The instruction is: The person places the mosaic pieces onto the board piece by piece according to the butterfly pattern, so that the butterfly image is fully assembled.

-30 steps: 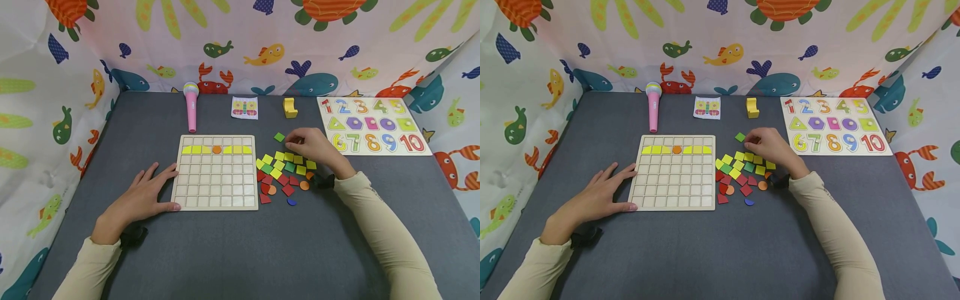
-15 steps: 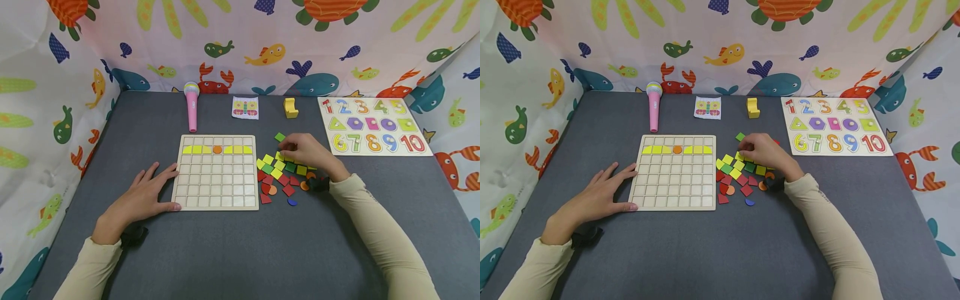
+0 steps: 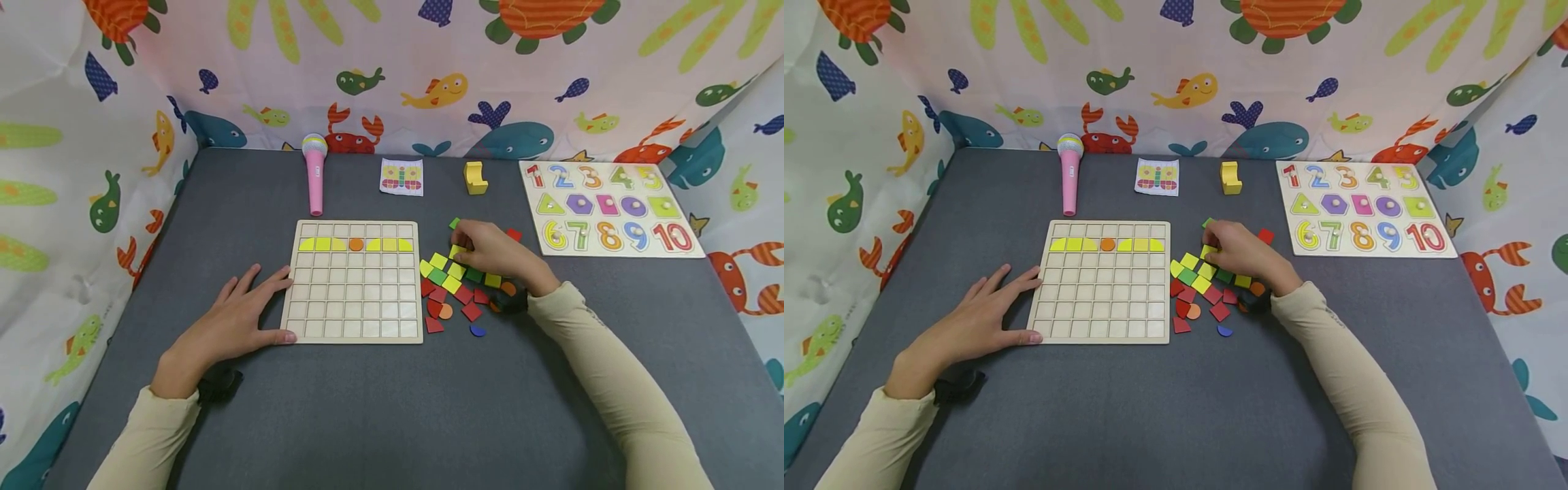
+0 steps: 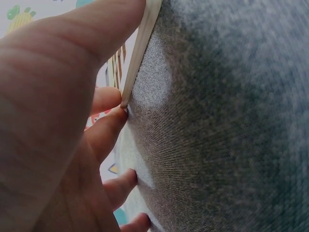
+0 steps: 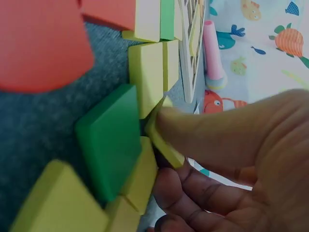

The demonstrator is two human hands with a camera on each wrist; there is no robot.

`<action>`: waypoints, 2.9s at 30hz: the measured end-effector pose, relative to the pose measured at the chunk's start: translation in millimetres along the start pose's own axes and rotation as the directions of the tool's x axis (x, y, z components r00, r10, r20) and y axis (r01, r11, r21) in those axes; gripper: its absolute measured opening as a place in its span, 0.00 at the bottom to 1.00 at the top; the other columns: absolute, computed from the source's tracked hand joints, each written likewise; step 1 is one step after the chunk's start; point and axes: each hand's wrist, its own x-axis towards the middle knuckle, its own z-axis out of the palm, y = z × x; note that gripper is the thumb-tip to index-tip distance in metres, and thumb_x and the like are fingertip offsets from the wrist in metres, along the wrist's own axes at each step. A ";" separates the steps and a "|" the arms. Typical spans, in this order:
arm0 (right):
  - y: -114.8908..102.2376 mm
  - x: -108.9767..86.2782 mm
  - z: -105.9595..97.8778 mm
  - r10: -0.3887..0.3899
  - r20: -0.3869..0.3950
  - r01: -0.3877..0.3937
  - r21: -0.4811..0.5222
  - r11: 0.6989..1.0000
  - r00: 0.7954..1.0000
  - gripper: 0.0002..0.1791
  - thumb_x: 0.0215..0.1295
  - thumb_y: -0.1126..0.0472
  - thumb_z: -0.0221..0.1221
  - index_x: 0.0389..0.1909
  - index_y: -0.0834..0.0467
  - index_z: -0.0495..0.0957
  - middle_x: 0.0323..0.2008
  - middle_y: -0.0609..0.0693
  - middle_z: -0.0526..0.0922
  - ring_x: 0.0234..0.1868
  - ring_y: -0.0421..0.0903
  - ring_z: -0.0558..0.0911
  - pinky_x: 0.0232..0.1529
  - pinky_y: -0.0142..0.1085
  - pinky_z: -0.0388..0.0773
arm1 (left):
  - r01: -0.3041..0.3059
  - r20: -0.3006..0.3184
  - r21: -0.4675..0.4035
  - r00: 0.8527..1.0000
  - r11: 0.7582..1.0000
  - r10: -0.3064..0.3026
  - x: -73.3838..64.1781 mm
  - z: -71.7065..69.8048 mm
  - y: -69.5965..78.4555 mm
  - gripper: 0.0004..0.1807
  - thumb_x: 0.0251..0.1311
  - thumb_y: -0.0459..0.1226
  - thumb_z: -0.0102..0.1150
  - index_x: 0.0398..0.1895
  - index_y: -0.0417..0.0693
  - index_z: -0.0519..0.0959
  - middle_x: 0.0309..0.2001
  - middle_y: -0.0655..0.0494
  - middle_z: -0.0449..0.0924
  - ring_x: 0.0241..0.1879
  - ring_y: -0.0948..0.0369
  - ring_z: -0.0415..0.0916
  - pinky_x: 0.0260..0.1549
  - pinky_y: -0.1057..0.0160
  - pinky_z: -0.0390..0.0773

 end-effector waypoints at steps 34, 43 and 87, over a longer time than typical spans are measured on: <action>-150.6 123.8 81.5 -0.259 -0.066 0.266 0.132 0.955 0.964 0.05 0.74 0.71 0.63 0.44 0.64 0.86 0.37 0.53 0.87 0.39 0.47 0.82 0.45 0.34 0.78 | -0.013 -0.007 0.001 1.000 1.000 0.013 -0.9 -3.0 -0.1 0.56 0.58 0.64 0.75 0.84 0.52 0.62 0.86 0.49 0.49 0.83 0.33 0.35 0.74 0.26 0.36; -170.7 138.7 99.2 -0.318 -0.028 0.319 0.063 0.946 0.948 0.06 0.74 0.72 0.60 0.43 0.64 0.85 0.34 0.53 0.86 0.34 0.46 0.80 0.39 0.32 0.77 | -0.005 -0.006 -0.001 1.000 1.000 0.005 -0.1 -2.2 -0.4 0.56 0.58 0.64 0.76 0.84 0.52 0.63 0.86 0.49 0.49 0.83 0.33 0.36 0.74 0.25 0.36; -127.5 52.3 38.6 -0.248 -0.024 0.248 0.173 0.953 0.969 0.11 0.74 0.63 0.68 0.52 0.64 0.88 0.43 0.50 0.87 0.43 0.46 0.81 0.47 0.38 0.79 | 0.020 -0.003 -0.093 1.000 0.995 -0.021 10.4 -3.7 11.0 0.56 0.51 0.54 0.85 0.80 0.46 0.67 0.84 0.44 0.54 0.81 0.28 0.35 0.70 0.19 0.33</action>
